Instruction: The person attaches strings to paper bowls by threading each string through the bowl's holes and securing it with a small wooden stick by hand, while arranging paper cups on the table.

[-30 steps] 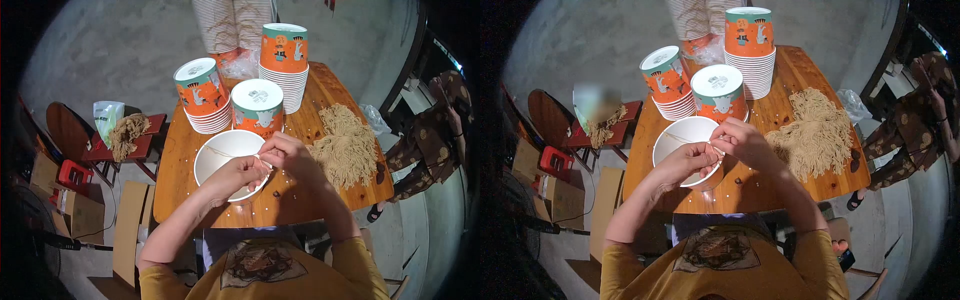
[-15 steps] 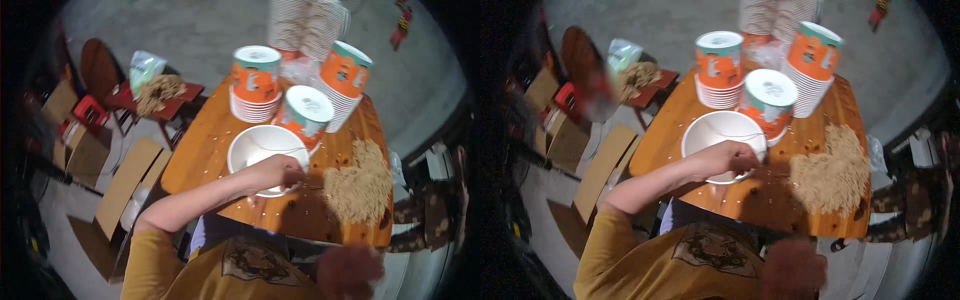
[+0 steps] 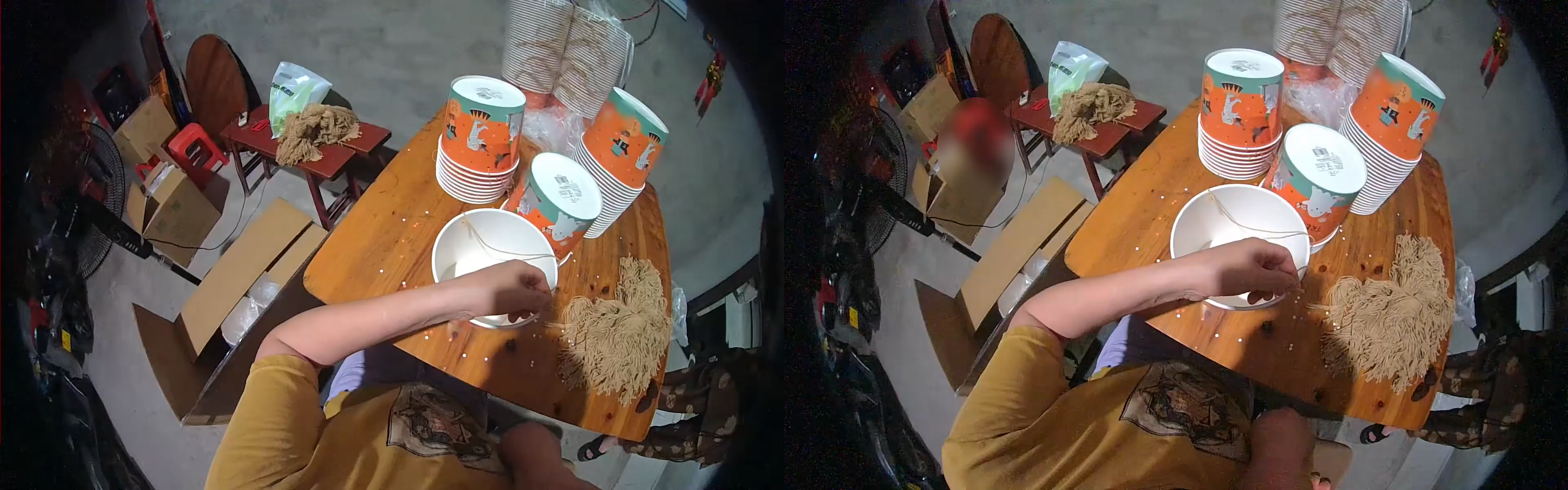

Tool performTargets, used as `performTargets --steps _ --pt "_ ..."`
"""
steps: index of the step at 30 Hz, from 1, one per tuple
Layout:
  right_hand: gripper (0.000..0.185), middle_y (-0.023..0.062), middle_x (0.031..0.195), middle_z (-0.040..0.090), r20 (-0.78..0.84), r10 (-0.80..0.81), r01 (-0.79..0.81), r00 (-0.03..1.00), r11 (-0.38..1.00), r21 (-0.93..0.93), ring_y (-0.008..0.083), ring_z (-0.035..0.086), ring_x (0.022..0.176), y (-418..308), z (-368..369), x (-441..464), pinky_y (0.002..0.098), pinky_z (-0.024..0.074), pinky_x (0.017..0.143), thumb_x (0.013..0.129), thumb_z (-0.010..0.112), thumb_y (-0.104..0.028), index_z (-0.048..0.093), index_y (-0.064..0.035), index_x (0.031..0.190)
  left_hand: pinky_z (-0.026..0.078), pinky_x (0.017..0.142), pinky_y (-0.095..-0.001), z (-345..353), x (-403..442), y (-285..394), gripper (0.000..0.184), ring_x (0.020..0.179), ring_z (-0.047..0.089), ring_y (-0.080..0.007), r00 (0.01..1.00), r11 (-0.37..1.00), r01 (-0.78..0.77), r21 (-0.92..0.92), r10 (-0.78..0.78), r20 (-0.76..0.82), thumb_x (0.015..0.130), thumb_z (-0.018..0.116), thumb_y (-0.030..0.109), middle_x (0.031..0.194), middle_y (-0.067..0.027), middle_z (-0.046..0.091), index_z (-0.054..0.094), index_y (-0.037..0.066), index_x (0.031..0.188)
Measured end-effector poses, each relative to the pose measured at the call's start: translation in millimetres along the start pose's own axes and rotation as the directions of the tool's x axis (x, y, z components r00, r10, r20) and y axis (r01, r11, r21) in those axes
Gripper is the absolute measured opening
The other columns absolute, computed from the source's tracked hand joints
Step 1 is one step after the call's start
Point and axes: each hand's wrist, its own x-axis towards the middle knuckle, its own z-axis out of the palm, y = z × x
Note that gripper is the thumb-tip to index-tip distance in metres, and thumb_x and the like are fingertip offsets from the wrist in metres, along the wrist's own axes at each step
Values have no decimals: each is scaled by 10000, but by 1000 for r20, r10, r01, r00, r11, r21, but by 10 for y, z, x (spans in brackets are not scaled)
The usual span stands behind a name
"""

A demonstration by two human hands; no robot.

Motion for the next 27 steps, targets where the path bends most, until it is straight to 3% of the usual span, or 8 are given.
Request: performTargets --steps 9,11,15,18,27 --pt "338 38 1112 492 49 -52 36 997 959 283 191 501 890 174 -18 -3 355 465 715 835 653 -251 539 -97 1113 398 547 -215 -2 -27 70 186 611 494 -64 1000 997 -4 81 3 10 903 582 194 721 2 553 609 10 907" --pt "251 48 944 475 -33 -66 73 997 951 301 173 472 763 280 189 64 293 443 630 832 647 -221 538 -70 1000 399 547 -216 13 -19 72 189 609 492 -65 1000 997 -21 77 19 19 908 576 192 721 1 552 609 7 911" --pt "264 72 1020 477 -205 -117 181 972 927 327 154 472 821 271 183 23 253 412 566 841 639 -230 519 -61 1006 400 541 -219 6 -26 76 185 602 491 -66 1000 998 -18 65 17 18 912 570 180 716 -3 547 603 -2 914" --pt "247 89 917 538 -255 -236 304 938 913 272 143 513 710 270 154 50 240 371 478 833 655 -224 564 -74 1008 401 537 -220 6 -22 70 182 601 491 -66 999 998 -23 50 22 23 914 568 175 714 -5 545 599 -4 914" --pt "341 96 1012 475 51 -140 142 989 989 -31 160 473 843 172 137 106 243 454 597 846 579 -109 491 -7 1159 393 539 -210 23 -31 122 168 592 479 -58 1000 996 16 93 -15 -13 911 576 173 710 4 538 587 11 872"
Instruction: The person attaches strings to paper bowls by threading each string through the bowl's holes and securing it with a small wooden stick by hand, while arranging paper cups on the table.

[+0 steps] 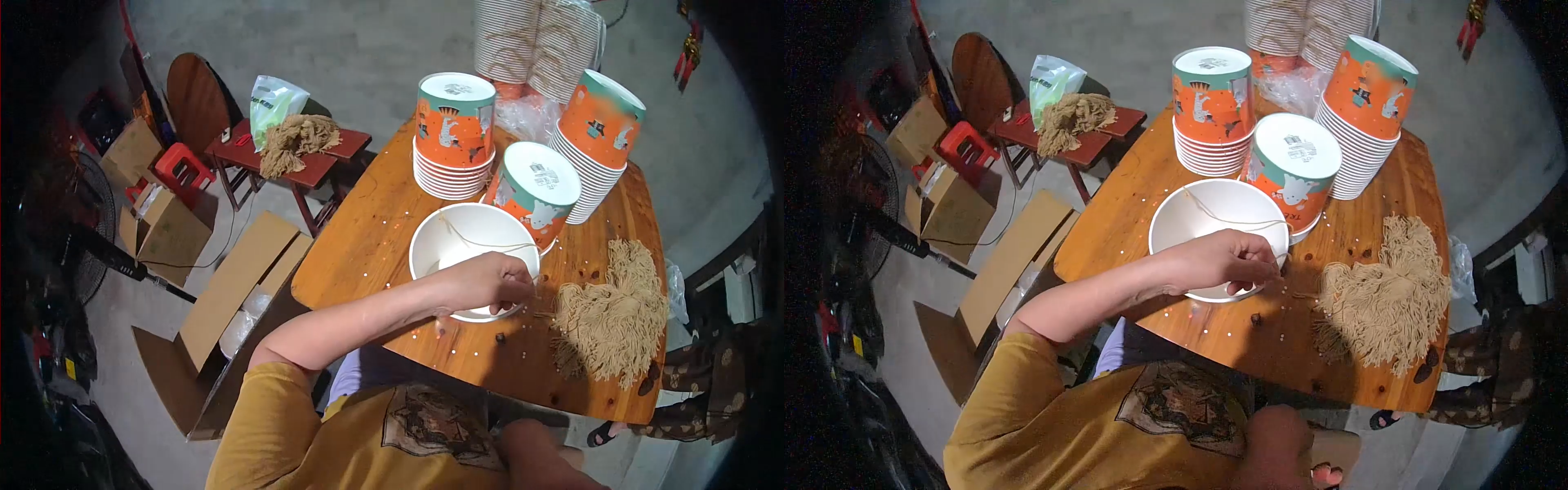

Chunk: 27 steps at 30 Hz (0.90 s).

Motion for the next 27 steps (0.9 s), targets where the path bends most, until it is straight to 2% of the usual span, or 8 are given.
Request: performTargets --steps 2,4,15,20,21,24,27 --pt "289 88 1022 492 14 77 -75 997 993 -92 151 483 833 -133 -1 83 229 427 591 835 576 -93 530 -19 1111 389 548 -202 12 20 -14 145 592 468 -49 999 999 40 13 -40 -6 909 574 158 717 10 537 585 19 868" --pt "285 86 1021 491 25 33 -30 999 994 -108 150 482 832 -169 -41 113 231 426 592 834 575 -90 531 -19 1107 382 558 -194 -7 21 -35 90 587 452 -38 998 997 54 -57 -53 17 902 556 112 728 18 536 577 26 888" --pt "249 63 1006 488 -146 -188 201 971 977 76 144 478 824 -215 -117 -32 247 415 603 819 565 -64 535 -14 1061 382 566 -195 16 45 -26 95 587 455 -42 998 997 56 -62 -54 30 906 557 128 717 25 533 568 34 907" --pt "460 20 1294 466 83 -144 129 986 979 156 160 489 868 -454 -367 -166 321 435 674 847 547 -107 465 -85 1300 381 567 -194 23 30 -2 102 590 458 -45 998 997 42 -61 -39 48 911 543 123 715 23 534 574 27 919" --pt "460 20 1294 466 78 -148 134 986 978 160 160 489 868 -390 -383 -251 321 435 674 847 547 -107 465 -85 1300 381 566 -194 29 22 0 101 588 458 -45 998 996 49 -75 -46 35 913 542 122 715 23 534 574 26 920" --pt "438 33 1246 480 179 10 -27 984 995 92 166 502 866 -269 -395 -474 326 443 672 838 564 -107 481 -80 1266 379 564 -197 13 22 -9 102 584 456 -45 998 995 55 -80 -53 20 912 550 123 717 23 536 577 26 926" --pt "415 46 1199 495 286 197 -202 938 979 -12 173 515 864 -175 -418 -663 332 451 670 828 580 -107 498 -75 1233 376 562 -197 18 24 -3 101 582 454 -45 998 995 56 -80 -54 35 909 554 115 715 22 537 581 22 936"
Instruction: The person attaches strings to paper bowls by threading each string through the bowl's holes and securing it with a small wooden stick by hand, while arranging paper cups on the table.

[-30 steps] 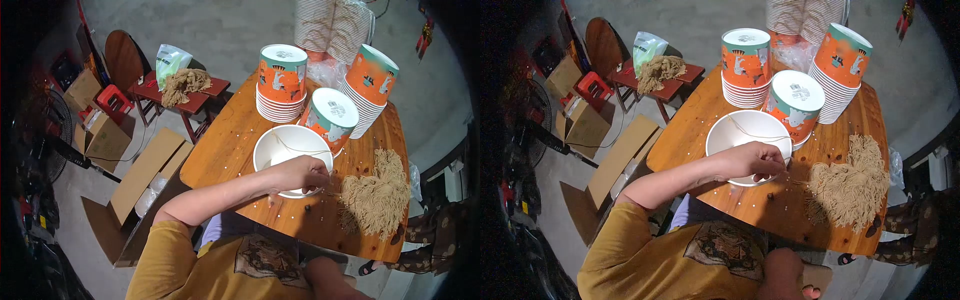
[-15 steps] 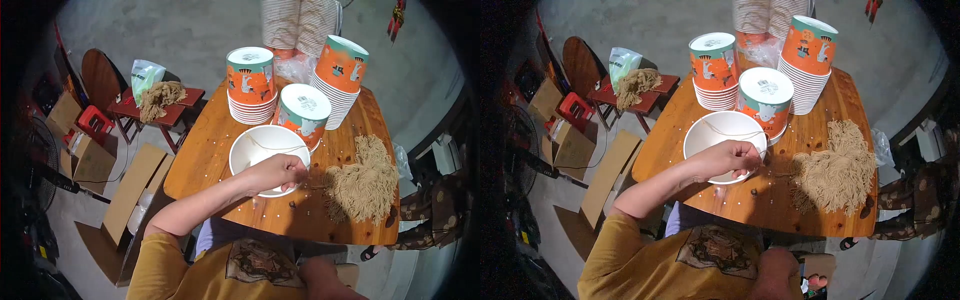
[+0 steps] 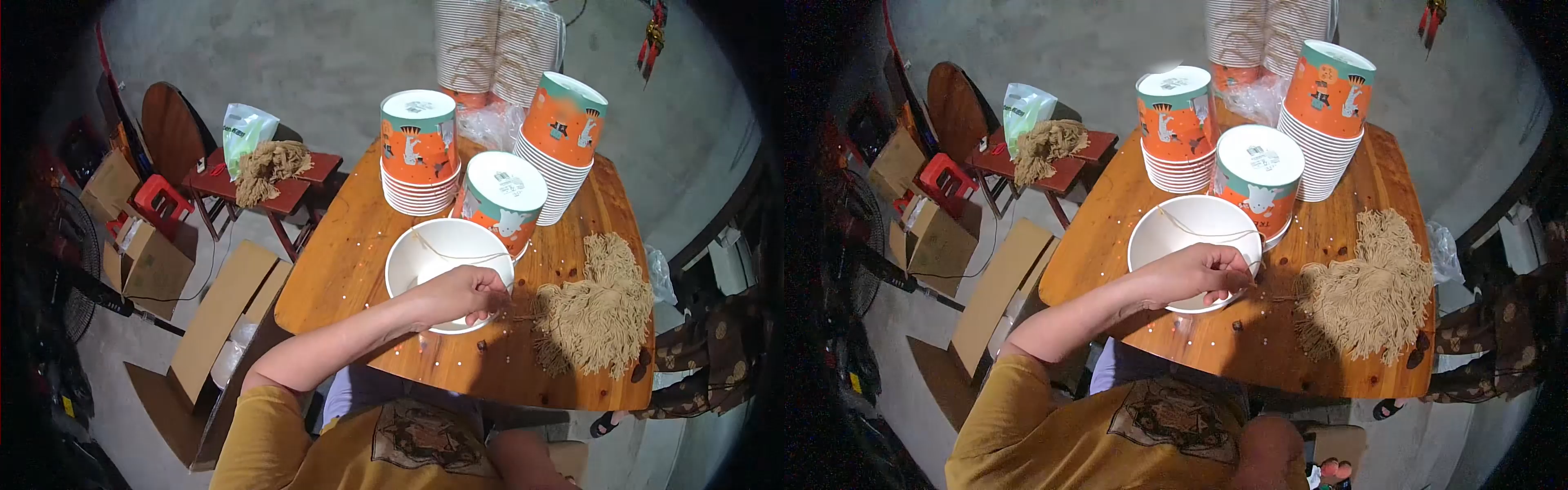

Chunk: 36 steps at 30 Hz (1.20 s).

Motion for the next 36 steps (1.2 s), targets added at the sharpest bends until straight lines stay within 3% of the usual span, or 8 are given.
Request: performTargets --steps 7,15,18,21,25,28,33,36 --pt "363 77 1087 530 201 452 -417 869 888 -194 189 545 859 438 82 -373 344 470 665 805 619 -108 536 -63 1156 373 561 -198 23 11 60 110 593 451 -44 1000 999 6 44 -5 -21 906 568 125 713 23 544 597 18 907" --pt "305 111 960 569 140 896 -669 422 412 -619 208 580 853 617 -185 -459 357 491 660 780 663 -109 579 -50 1067 386 576 -183 -59 15 30 65 615 461 -48 1000 998 6 -69 -6 8 876 557 95 727 19 525 556 36 852" --pt "245 111 901 574 52 956 -843 288 279 -460 216 592 772 747 -134 -454 337 498 638 798 646 -63 577 -43 1032 383 560 -174 -52 13 29 111 617 467 -42 1000 997 7 -77 -8 -5 898 579 140 737 21 531 568 34 868" --pt "206 97 845 570 140 955 -816 262 297 -496 197 591 729 753 -44 -263 311 497 611 790 671 -55 571 -40 970 396 562 -180 -54 28 21 162 626 472 -40 1000 999 9 -41 -9 -2 908 595 193 736 28 532 576 32 899" --pt "169 80 835 574 88 955 -840 283 291 -458 167 591 722 768 -63 -428 310 494 609 802 671 -72 562 -36 926 398 557 -179 -46 38 32 163 628 472 -38 1000 1000 13 -15 -13 9 911 589 191 744 26 532 577 28 910" --pt "153 72 822 577 142 899 -651 414 401 -645 153 592 690 765 -100 -421 298 486 594 808 665 -73 557 -35 910 397 548 -179 -30 38 55 155 625 475 -39 999 999 34 -37 -34 -16 914 580 177 754 19 538 579 23 916" --pt "155 76 811 570 -52 985 -895 165 127 -428 147 587 673 702 -53 -423 270 471 593 819 668 -94 566 -35 919 402 530 -178 -68 75 46 129 622 499 -41 995 983 99 -157 -99 4 911 575 148 770 7 561 581 21 934" --pt "158 68 815 573 -107 975 -890 195 130 -438 161 592 678 698 -21 -341 285 483 592 803 677 -82 576 -47 919 401 529 -173 -58 76 73 119 626 504 -37 993 984 116 -133 -117 2 913 570 140 766 12 562 580 23 936"
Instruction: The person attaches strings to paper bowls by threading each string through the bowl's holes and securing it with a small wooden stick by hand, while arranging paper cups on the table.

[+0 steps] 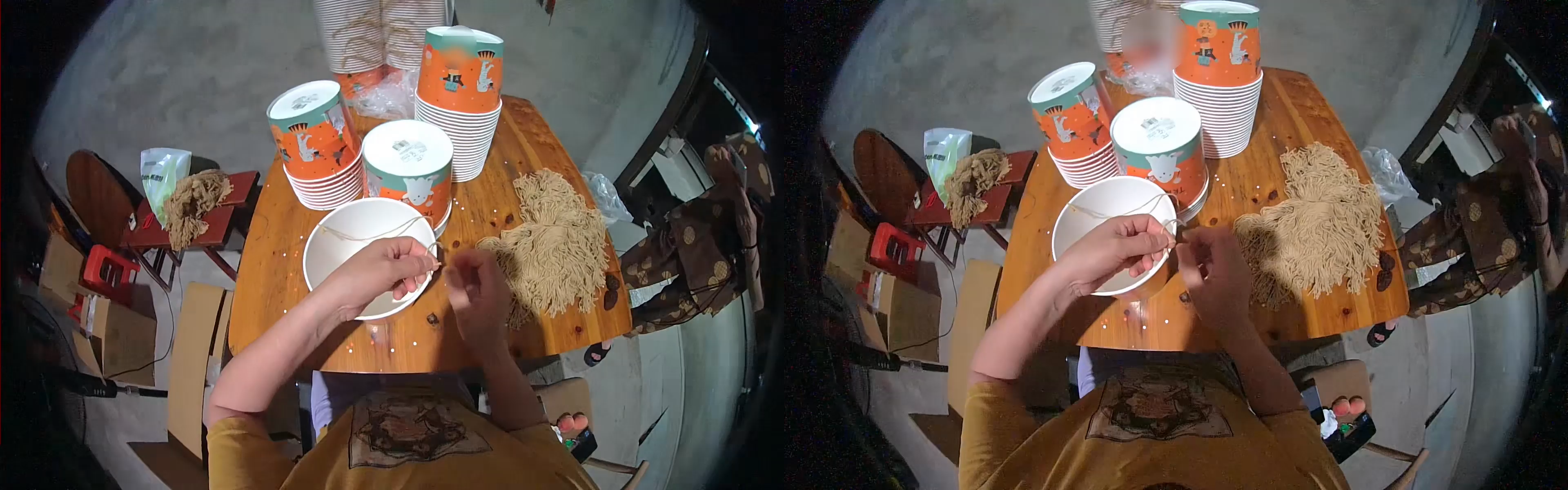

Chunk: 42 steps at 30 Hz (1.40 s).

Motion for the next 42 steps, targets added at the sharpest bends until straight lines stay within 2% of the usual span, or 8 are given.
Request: performTargets --steps 6,9,19,24,29,36,39,42 --pt "184 58 787 557 90 -521 514 849 774 -370 216 588 698 110 1 103 333 501 581 720 694 -31 590 -67 867 399 541 -174 6 -1 -3 114 641 504 -38 1000 1000 -20 11 20 4 914 566 140 758 17 561 580 28 931" --pt "180 60 764 545 73 -572 542 817 720 -433 224 579 683 108 7 111 344 489 567 690 690 -5 586 -68 822 395 541 -182 41 -5 -7 108 629 489 -47 1000 1000 -22 14 22 -9 894 562 130 744 10 547 585 26 910" --pt "140 62 762 534 35 -157 147 987 970 193 144 560 634 265 73 60 262 442 537 771 647 12 557 -38 867 408 584 -173 16 31 -50 107 690 510 -47 999 999 -37 -35 37 21 912 552 108 806 3 569 580 10 947" --pt "123 55 788 552 42 -154 153 987 988 38 139 585 683 68 36 37 273 468 556 798 647 -2 560 -48 873 401 596 -183 -15 47 -72 130 684 491 -49 995 997 -79 -17 80 56 923 562 142 792 9 554 582 15 940" --pt "206 54 838 574 86 -457 463 885 849 -256 207 594 708 186 -7 81 318 497 637 775 660 8 598 -68 957 398 609 -188 -4 53 -78 160 694 479 -49 996 996 -80 30 79 35 925 572 181 793 14 548 582 22 940" --pt "174 156 1050 565 186 -415 408 890 910 79 285 566 884 179 -73 306 367 465 736 849 527 -6 553 -50 1015 409 605 -204 74 13 -41 107 656 481 -68 989 986 -129 109 135 -55 874 554 94 754 -3 541 585 -1 911" --pt "181 141 1052 572 262 -616 638 743 770 -1 294 564 892 302 -71 464 380 446 781 839 533 -5 547 -54 1012 412 616 -203 67 13 -40 115 664 483 -66 984 972 -158 172 170 -57 884 558 99 762 -4 543 585 -5 925" --pt "113 127 1037 585 273 -573 603 773 797 -34 297 559 905 303 -81 486 387 433 797 831 538 -11 553 -55 934 406 652 -205 63 -19 -23 155 713 482 -68 990 976 -137 171 142 -17 903 600 172 822 7 545 582 26 950"
